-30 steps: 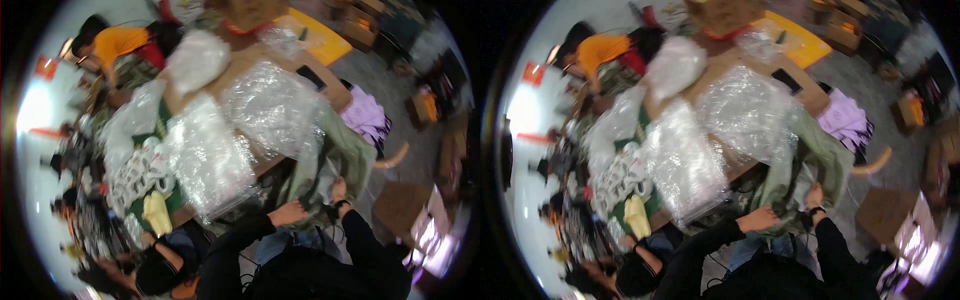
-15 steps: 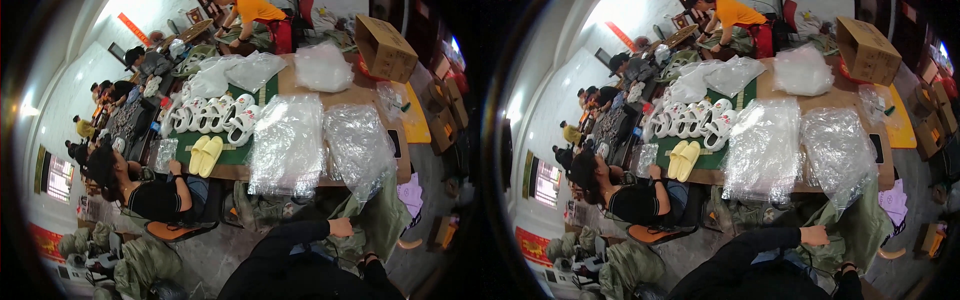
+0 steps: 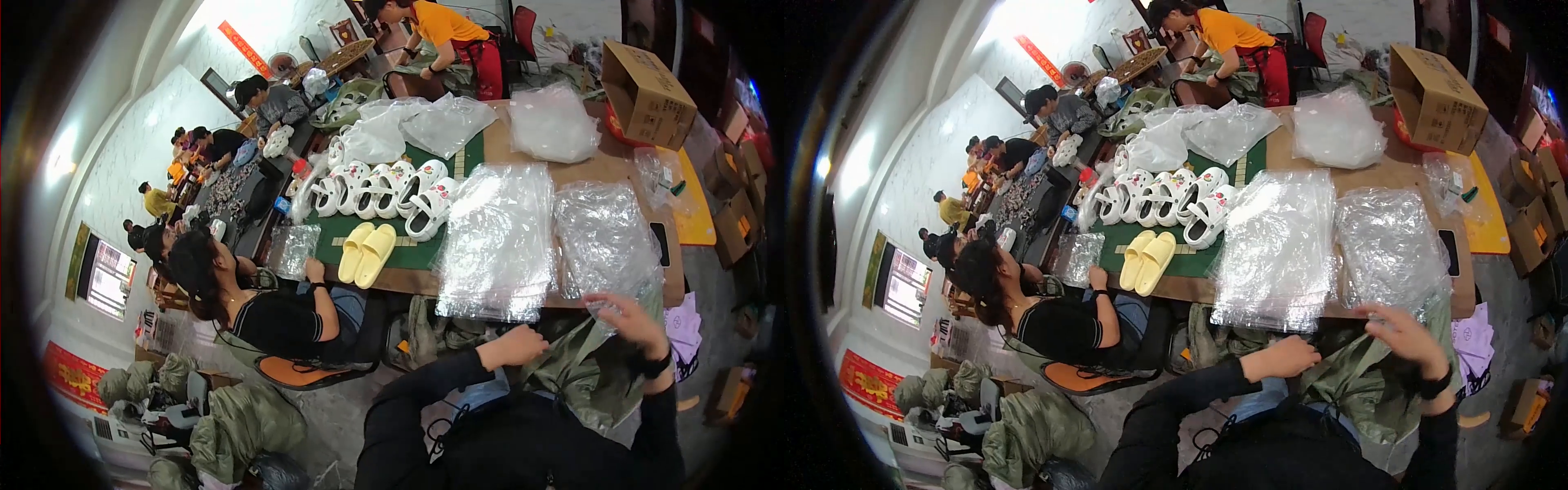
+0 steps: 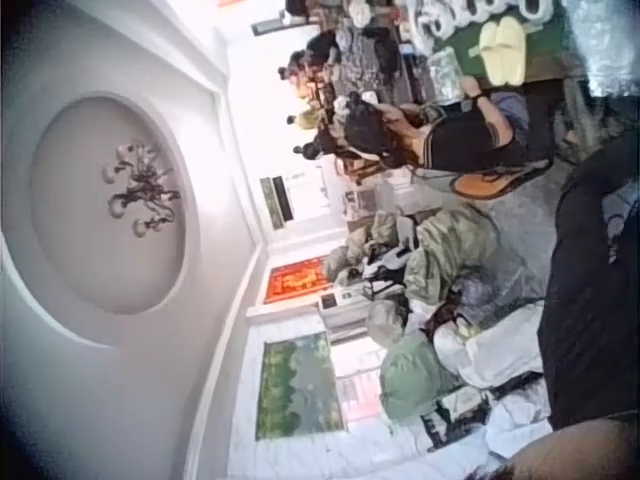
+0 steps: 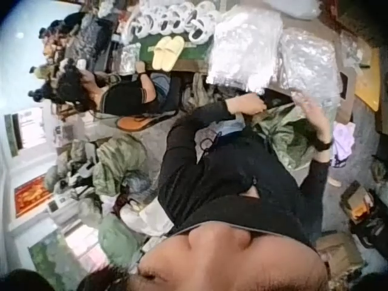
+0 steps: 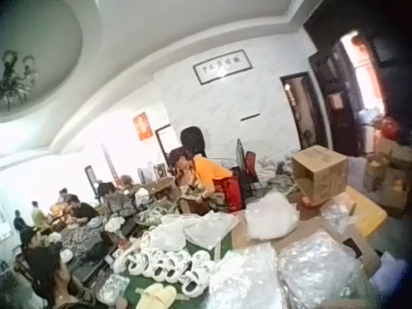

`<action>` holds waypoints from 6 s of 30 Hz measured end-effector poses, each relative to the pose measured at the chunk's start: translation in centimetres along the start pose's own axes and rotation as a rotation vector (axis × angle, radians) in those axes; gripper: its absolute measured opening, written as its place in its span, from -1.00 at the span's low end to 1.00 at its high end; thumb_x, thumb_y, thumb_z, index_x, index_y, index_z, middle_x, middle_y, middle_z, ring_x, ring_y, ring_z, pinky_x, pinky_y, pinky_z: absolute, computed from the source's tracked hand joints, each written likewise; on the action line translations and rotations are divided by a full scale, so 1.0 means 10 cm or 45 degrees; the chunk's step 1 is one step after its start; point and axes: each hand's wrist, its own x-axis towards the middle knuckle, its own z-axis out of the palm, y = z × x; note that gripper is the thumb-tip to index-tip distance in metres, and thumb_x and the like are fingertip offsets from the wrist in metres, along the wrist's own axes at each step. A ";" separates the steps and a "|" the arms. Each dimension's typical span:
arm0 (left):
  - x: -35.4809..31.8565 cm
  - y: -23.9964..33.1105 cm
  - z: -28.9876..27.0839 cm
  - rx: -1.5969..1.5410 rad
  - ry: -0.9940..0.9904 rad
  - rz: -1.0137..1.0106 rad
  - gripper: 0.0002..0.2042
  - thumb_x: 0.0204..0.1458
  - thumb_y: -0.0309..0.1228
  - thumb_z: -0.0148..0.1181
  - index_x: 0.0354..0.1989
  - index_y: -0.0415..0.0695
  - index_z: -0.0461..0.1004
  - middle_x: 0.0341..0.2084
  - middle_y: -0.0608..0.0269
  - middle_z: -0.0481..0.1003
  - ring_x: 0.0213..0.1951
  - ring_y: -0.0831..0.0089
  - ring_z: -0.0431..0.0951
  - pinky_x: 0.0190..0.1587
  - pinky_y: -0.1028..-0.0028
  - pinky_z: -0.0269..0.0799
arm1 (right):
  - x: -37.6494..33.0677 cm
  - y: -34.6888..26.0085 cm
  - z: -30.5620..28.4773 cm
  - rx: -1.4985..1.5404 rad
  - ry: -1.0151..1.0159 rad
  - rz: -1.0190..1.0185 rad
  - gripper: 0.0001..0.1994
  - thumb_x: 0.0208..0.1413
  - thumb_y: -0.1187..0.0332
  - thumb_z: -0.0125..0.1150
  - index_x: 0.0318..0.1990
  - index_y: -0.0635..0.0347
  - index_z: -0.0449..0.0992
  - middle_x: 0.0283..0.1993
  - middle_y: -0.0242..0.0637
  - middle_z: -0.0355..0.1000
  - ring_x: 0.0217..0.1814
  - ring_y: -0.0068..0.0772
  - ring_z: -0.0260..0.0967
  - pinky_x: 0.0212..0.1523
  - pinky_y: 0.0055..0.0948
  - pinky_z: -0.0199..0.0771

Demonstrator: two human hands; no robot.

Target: Packing finished shoes and sandals into plastic bags and placing them into a larger transport sack.

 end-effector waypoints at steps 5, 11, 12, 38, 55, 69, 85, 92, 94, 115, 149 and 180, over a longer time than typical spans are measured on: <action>-0.66 -0.35 -0.47 -0.417 0.375 -0.212 -0.90 -0.03 -0.40 -0.01 -0.40 -0.14 0.40 -0.57 0.06 0.41 -0.40 0.05 0.44 -0.36 0.17 0.32 | 0.70 -1.53 -0.01 0.840 -0.189 -1.191 -0.28 0.02 -0.23 -0.09 0.15 0.19 0.16 0.00 -0.09 0.33 0.02 0.02 0.29 0.06 -0.01 0.19; -0.99 -0.85 -1.00 -0.189 0.388 -0.318 -0.85 -0.01 -0.45 -0.04 -0.31 -0.20 0.42 -0.49 0.03 0.45 -0.37 0.08 0.45 -0.31 0.18 0.33 | 1.16 -2.18 0.18 1.046 -0.389 -1.664 -0.52 0.07 -0.04 0.00 0.03 0.08 0.31 -0.13 -0.25 0.41 -0.21 -0.18 0.40 -0.12 -0.19 0.28; -1.05 -0.96 -1.03 -0.231 0.418 -0.337 -0.85 -0.01 -0.45 -0.03 -0.30 -0.20 0.42 -0.48 0.04 0.46 -0.37 0.08 0.45 -0.32 0.19 0.32 | 1.14 -2.12 0.22 1.045 -0.364 -1.696 -0.54 0.07 -0.02 0.00 0.01 0.09 0.32 -0.14 -0.24 0.41 -0.21 -0.19 0.40 -0.12 -0.20 0.29; -1.42 -3.77 -1.07 -0.085 0.974 -1.253 -0.53 -0.22 -0.47 0.17 -0.04 -0.28 0.29 -0.04 -0.12 0.28 0.04 -0.02 0.24 0.07 0.18 0.17 | 3.99 -0.30 0.42 0.012 0.065 -0.126 -0.81 0.05 0.35 0.13 -0.22 0.23 0.50 -0.35 -0.28 0.48 -0.29 -0.51 0.40 -0.23 -0.53 0.37; -1.05 -4.86 -0.87 -0.209 0.797 -1.255 -0.48 -0.14 -0.50 0.01 0.11 -0.13 0.18 -0.21 -0.10 0.45 -0.06 -0.11 0.33 -0.09 0.16 0.26 | 3.92 1.68 1.19 -0.794 -0.587 0.520 -0.29 -0.09 0.17 0.16 0.26 -0.25 0.00 0.23 -0.11 0.01 0.13 0.09 0.14 -0.03 0.07 0.30; -0.77 -4.06 -0.91 -0.371 1.103 -1.797 -0.75 -0.19 -0.49 0.03 -0.26 -0.20 0.38 -0.29 -0.03 0.44 -0.24 -0.08 0.38 -0.22 0.10 0.28 | 3.91 1.73 1.09 -0.992 -0.376 0.488 -0.53 -0.03 0.21 0.06 0.12 -0.14 0.24 0.12 -0.02 0.17 0.05 0.14 0.23 -0.06 0.20 0.24; -1.38 -3.80 -0.68 -0.610 0.681 -1.556 -0.30 -0.23 -0.34 0.25 0.13 -0.18 0.07 -0.05 -0.15 0.32 -0.04 -0.09 0.34 -0.04 0.11 0.27 | 5.76 0.62 1.24 -0.138 -0.137 -0.108 -0.42 0.05 0.23 0.07 0.23 0.02 0.02 -0.02 0.04 0.32 -0.11 -0.08 0.37 -0.12 -0.28 0.37; -1.77 -3.45 -0.93 -0.921 1.175 -1.204 -0.67 -0.08 -0.56 0.05 -0.06 -0.17 0.38 -0.25 0.04 0.41 -0.25 0.22 0.42 -0.12 0.39 0.32 | 7.45 0.69 1.88 0.470 0.089 -0.024 -0.37 0.08 0.15 0.03 0.29 -0.09 -0.06 0.24 0.07 0.04 0.26 0.05 0.03 0.17 -0.20 0.10; -1.99 -3.33 -0.97 -1.008 1.248 -1.290 -0.74 -0.05 -0.60 0.03 -0.14 -0.20 0.42 -0.31 0.12 0.43 -0.28 0.35 0.42 -0.17 0.47 0.32 | 7.97 0.83 2.13 0.266 0.138 0.160 -0.32 0.04 0.05 0.03 0.29 -0.03 -0.05 0.27 0.09 -0.04 0.28 0.09 -0.03 0.19 -0.11 0.03; -2.02 -4.20 -3.43 -0.065 1.771 -1.277 -0.67 0.14 -0.30 -0.08 -0.06 -0.31 0.30 -0.29 0.05 0.46 -0.23 0.30 0.48 -0.13 0.44 0.37 | 6.65 -0.81 1.07 0.030 0.400 -1.086 -0.12 -0.21 0.21 0.33 0.28 0.03 -0.06 0.28 -0.10 -0.01 0.28 -0.03 -0.04 0.24 -0.13 -0.09; 1.56 -2.80 -1.64 -2.625 0.396 -0.601 -0.41 0.13 0.10 -0.36 0.22 -0.02 0.06 -0.05 0.12 0.37 0.01 0.22 0.36 -0.08 0.15 0.40 | 1.40 1.75 -2.17 1.414 0.588 0.373 -0.55 0.08 0.23 0.12 0.05 0.35 0.31 -0.14 -0.37 0.40 -0.12 -0.55 0.30 -0.03 -0.57 0.27; -1.22 -4.30 -1.39 -0.231 1.097 -1.259 -0.66 -0.06 -0.38 0.11 -0.07 -0.12 0.35 -0.06 -0.09 0.30 -0.02 -0.03 0.29 -0.02 0.16 0.22 | 5.96 -0.03 -0.03 -0.240 -0.428 -0.131 -0.56 0.08 0.36 0.03 0.16 0.04 0.20 -0.13 -0.16 0.39 -0.16 -0.33 0.37 -0.14 -0.44 0.36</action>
